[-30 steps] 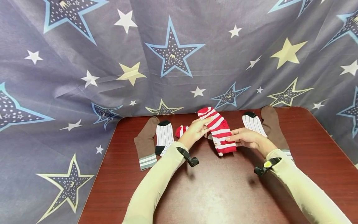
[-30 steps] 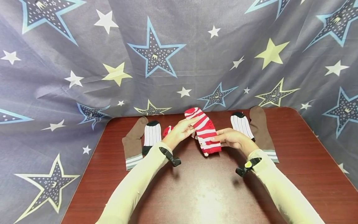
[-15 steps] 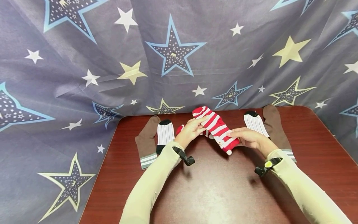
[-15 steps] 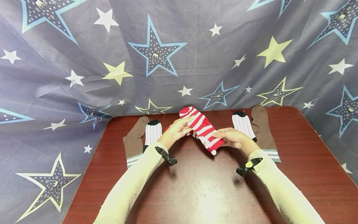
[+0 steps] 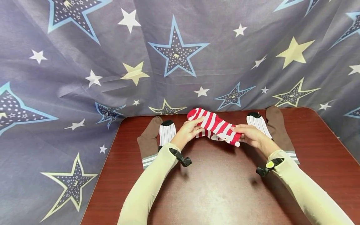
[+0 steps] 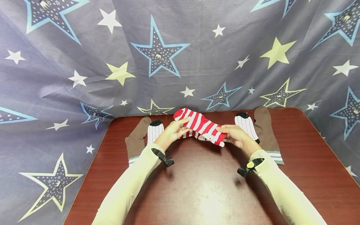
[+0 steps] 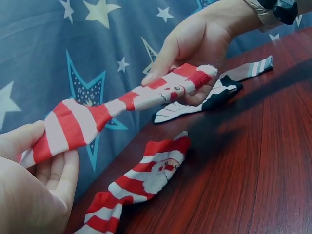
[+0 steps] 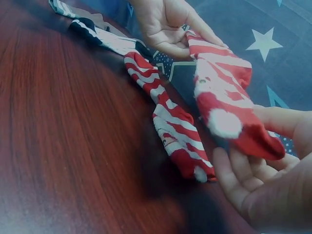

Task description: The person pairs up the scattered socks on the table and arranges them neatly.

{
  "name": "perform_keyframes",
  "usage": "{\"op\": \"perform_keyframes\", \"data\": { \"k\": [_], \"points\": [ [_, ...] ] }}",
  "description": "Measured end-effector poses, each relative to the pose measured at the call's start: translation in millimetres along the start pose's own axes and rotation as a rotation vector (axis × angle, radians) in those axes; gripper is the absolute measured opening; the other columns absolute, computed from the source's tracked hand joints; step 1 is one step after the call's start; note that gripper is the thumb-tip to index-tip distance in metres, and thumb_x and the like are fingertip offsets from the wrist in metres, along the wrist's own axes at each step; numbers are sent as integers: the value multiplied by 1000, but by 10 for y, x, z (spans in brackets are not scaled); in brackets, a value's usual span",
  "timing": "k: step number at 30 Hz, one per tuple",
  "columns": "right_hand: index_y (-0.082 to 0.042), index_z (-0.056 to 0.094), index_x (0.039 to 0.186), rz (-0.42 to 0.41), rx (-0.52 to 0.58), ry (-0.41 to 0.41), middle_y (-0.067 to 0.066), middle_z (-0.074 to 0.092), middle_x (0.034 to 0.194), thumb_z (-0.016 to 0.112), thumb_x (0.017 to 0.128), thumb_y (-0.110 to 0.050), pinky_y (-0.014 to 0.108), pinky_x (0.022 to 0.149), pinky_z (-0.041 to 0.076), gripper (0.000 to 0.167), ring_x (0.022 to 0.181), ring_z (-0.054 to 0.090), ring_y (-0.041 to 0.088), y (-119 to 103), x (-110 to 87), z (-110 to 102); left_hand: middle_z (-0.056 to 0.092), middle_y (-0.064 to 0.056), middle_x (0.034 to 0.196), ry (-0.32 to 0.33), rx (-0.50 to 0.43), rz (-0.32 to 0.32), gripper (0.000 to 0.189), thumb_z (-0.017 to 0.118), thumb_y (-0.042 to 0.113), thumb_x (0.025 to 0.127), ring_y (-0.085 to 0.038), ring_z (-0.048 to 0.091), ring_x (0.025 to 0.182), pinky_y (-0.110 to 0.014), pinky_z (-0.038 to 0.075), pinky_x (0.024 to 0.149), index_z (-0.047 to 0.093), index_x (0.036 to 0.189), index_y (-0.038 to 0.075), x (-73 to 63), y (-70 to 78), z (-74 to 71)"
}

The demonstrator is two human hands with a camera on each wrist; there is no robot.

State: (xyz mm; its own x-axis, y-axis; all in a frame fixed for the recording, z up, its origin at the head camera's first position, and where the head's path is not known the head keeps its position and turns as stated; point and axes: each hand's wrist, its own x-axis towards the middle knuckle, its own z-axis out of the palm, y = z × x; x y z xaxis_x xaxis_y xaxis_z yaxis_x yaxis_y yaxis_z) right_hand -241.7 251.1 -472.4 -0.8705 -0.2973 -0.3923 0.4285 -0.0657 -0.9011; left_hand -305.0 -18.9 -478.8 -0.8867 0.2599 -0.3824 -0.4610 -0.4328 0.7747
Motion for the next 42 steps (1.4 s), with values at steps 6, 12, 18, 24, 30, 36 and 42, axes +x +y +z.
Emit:
{"op": "perform_keyframes", "data": {
  "k": [6, 12, 18, 24, 30, 36, 42],
  "points": [
    [-21, 67, 89, -34, 43, 32, -9, 74, 81, 57, 105, -15, 23, 73, 55, 20, 76, 68, 4, -28, 9, 16, 73, -2, 84, 13, -12, 1, 17, 63, -2, 98, -14, 69, 83, -53, 41, 116, 71, 88, 10, -11, 16, -78],
    [-20, 67, 93, -48, 116, 52, -8, 75, 83, 54, 105, -10, 22, 73, 55, 20, 77, 69, 4, -61, 16, 9, 73, -1, 83, 43, -12, -8, 13, 65, 0, 97, -18, 69, 87, -50, 42, 117, 68, 92, 11, 22, 37, -129],
    [-17, 67, 96, -58, 188, 74, -7, 75, 83, 56, 104, -8, 21, 72, 56, 16, 76, 69, 4, -125, 20, 6, 71, -1, 88, 72, -29, -11, 11, 65, -1, 96, -27, 64, 107, -49, 42, 117, 68, 98, 9, 23, 71, -162],
    [-16, 65, 100, -80, 190, 63, -7, 76, 86, 54, 105, -6, 20, 76, 55, 15, 79, 69, 4, -174, 16, 0, 71, -2, 87, 76, -51, -13, 22, 64, 1, 98, -30, 61, 116, -50, 42, 117, 66, 77, 10, 20, 113, -198],
    [-15, 65, 102, -83, 203, 61, -6, 76, 87, 53, 105, -4, 19, 77, 55, 16, 81, 70, 3, -233, 14, -12, 71, -1, 89, 74, -69, -7, 24, 65, 7, 98, -26, 63, 108, -52, 40, 118, 63, 74, 9, 30, 161, -251],
    [-18, 69, 97, -93, 224, 57, -6, 76, 88, 51, 105, -3, 19, 77, 56, 24, 81, 70, 4, -243, 16, -33, 69, -6, 101, 61, -67, -10, 32, 64, 14, 101, -29, 56, 128, -49, 39, 120, 60, 129, 0, 36, 200, -276],
    [-17, 68, 98, -109, 232, 61, -6, 75, 88, 51, 105, -4, 18, 77, 55, 22, 78, 68, 2, -254, 36, -26, 58, -9, 118, 71, -98, -20, 29, 65, 16, 100, -32, 49, 137, -48, 35, 122, 60, 126, 2, 32, 236, -281]
  ]
}}
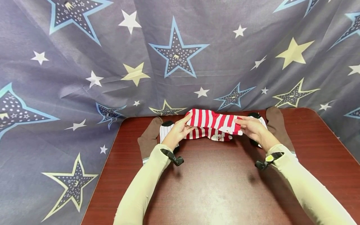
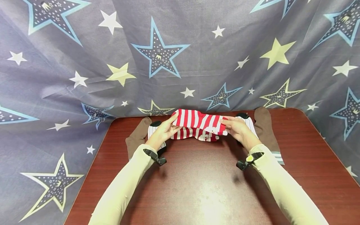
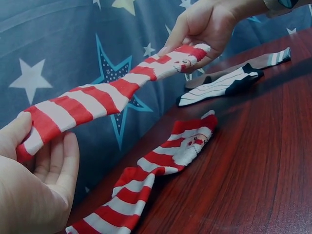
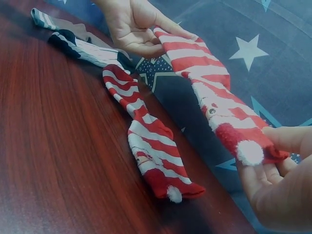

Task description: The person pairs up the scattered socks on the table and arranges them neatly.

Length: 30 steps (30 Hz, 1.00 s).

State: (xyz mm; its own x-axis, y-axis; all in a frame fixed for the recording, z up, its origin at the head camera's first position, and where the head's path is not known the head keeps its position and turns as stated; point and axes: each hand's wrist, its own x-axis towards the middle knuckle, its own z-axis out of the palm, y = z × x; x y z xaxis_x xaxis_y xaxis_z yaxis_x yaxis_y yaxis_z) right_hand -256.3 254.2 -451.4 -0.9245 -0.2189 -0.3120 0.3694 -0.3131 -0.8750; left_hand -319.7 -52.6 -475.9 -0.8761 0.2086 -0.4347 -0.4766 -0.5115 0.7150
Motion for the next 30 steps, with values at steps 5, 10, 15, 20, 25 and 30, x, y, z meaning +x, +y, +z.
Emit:
{"op": "perform_keyframes", "data": {
  "k": [5, 10, 15, 20, 25, 30],
  "points": [
    [-16, 67, 95, -8, 18, 21, -6, 75, 85, 52, 105, -4, 18, 76, 55, 21, 75, 67, 2, -28, 9, 17, 62, -4, 108, 2, -4, 5, 14, 67, 17, 100, -30, 53, 129, -48, 36, 122, 64, 110, 8, -6, 18, 0],
    [-15, 69, 92, -3, 43, 18, -5, 75, 85, 52, 105, -5, 19, 76, 57, 23, 79, 69, 5, -41, 16, 27, 69, -3, 97, 6, -28, -6, 11, 67, 18, 99, -28, 56, 122, -48, 36, 122, 65, 104, 9, -12, 27, -3],
    [-15, 69, 91, 3, 54, 15, -5, 75, 85, 51, 105, -4, 19, 76, 57, 26, 81, 70, 5, -32, 27, 33, 71, -3, 92, 8, -52, -13, 11, 67, 19, 99, -29, 56, 124, -47, 36, 122, 65, 106, 10, -20, 37, 3],
    [-15, 70, 88, 5, 57, 25, -5, 75, 84, 51, 105, -4, 19, 76, 56, 28, 81, 68, 5, -14, 48, 24, 70, -3, 94, 8, -53, -15, 19, 67, 19, 100, -29, 55, 128, -46, 38, 121, 64, 116, 9, -20, 42, -4],
    [-16, 70, 85, 8, 41, 35, -7, 74, 84, 51, 105, -4, 18, 76, 55, 30, 81, 67, 4, -1, 61, 14, 64, -7, 110, 3, -58, -13, 36, 66, 17, 100, -31, 51, 135, -46, 36, 122, 58, 132, 4, -10, 45, -40],
    [-13, 62, 101, 12, 7, 27, -9, 73, 86, 51, 106, -5, 18, 76, 55, 14, 82, 66, 3, 19, 101, 5, 57, -12, 123, 1, -50, -12, 47, 64, 18, 101, -33, 44, 143, -46, 34, 123, 51, 143, -1, -1, 45, -81]
  ]
}}
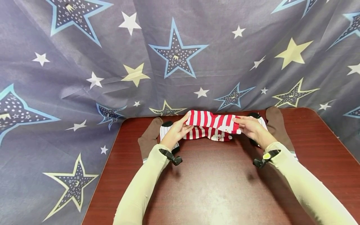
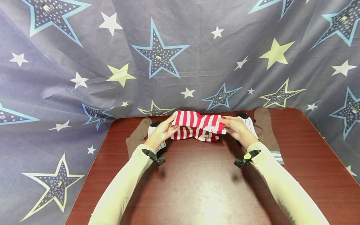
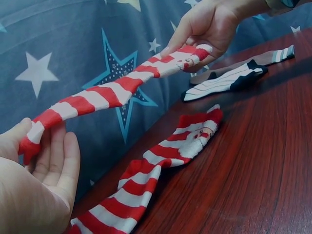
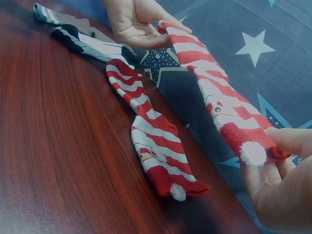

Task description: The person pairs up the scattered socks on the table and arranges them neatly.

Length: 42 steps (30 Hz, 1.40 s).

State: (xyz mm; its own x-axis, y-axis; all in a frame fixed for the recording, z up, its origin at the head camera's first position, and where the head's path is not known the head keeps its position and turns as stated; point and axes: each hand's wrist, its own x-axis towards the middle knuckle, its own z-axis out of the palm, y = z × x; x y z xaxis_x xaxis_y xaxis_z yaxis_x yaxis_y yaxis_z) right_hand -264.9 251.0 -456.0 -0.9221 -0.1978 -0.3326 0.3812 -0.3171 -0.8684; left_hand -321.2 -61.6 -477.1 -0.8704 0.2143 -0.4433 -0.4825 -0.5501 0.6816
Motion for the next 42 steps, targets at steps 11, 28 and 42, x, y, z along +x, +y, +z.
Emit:
{"op": "perform_keyframes", "data": {
  "k": [11, 28, 42],
  "points": [
    [-13, 62, 102, 0, -38, 43, -11, 71, 80, 56, 103, -5, 17, 76, 51, 11, 69, 60, 0, -6, 38, 88, 51, -19, 141, -23, 86, 21, 52, 56, 26, 105, -34, 40, 147, -48, 29, 125, 45, 148, -1, -27, 56, -113],
    [-10, 66, 100, 14, -40, 15, -8, 70, 81, 53, 102, 4, 19, 75, 55, 19, 78, 65, 3, 47, 114, 167, 59, -8, 120, 20, 75, -34, 20, 51, 21, 106, -30, 37, 149, -45, 31, 125, 59, 119, 8, -101, 193, -270],
    [15, 30, 150, 26, -110, 4, -8, 71, 82, 46, 104, 5, 18, 76, 56, 50, 78, 66, 2, 118, 178, 165, 57, -22, 139, -65, 117, -45, 41, 68, 17, 98, -35, 56, 133, -51, 45, 114, 59, 134, -1, 917, -27, -1020]
  ]
}}
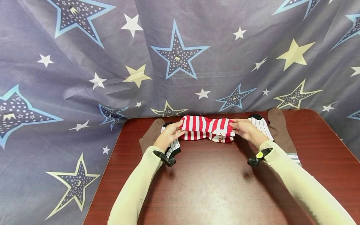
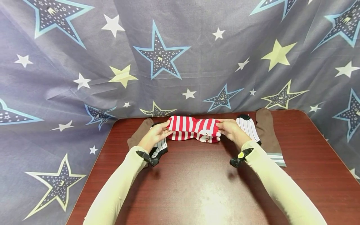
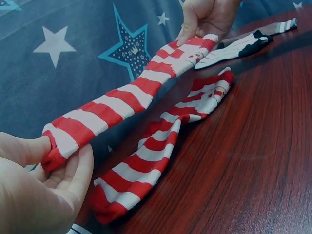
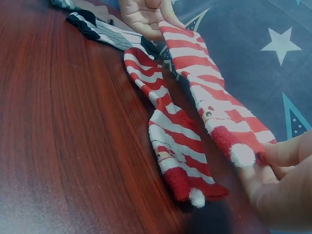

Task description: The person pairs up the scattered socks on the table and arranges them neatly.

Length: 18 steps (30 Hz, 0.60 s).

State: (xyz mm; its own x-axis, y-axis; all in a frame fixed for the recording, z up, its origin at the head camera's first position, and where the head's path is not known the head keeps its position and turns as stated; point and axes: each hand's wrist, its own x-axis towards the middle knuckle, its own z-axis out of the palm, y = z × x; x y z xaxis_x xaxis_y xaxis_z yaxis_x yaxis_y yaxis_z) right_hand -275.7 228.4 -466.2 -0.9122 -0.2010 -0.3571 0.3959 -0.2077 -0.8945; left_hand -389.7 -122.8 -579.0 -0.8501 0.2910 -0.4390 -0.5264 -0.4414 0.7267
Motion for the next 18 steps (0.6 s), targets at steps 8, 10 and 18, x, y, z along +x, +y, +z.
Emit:
{"op": "perform_keyframes", "data": {
  "k": [8, 10, 18],
  "points": [
    [14, 31, 150, 15, -5, 18, -9, 70, 81, 47, 103, 5, 18, 76, 56, 51, 78, 65, 2, 39, -1, 9, 64, -19, 129, 57, 158, 34, 37, 61, 15, 103, -32, 61, 125, -46, 49, 111, 59, 136, -2, -583, 115, 381],
    [14, 33, 149, 22, 1, 30, -9, 69, 80, 48, 103, 5, 18, 76, 56, 49, 78, 65, 2, 52, 4, 7, 66, -17, 126, 92, 201, 33, 35, 55, 13, 105, -29, 63, 121, -45, 44, 115, 57, 137, -3, -790, 163, 528],
    [11, 40, 146, 28, 10, 62, -10, 69, 80, 49, 102, 5, 17, 75, 55, 46, 78, 64, 1, 98, 31, 5, 70, -2, 82, 157, 245, 33, 43, 59, 6, 102, -13, 67, 78, -46, 44, 114, 51, 142, -9, -968, 220, 653]
  ]
}}
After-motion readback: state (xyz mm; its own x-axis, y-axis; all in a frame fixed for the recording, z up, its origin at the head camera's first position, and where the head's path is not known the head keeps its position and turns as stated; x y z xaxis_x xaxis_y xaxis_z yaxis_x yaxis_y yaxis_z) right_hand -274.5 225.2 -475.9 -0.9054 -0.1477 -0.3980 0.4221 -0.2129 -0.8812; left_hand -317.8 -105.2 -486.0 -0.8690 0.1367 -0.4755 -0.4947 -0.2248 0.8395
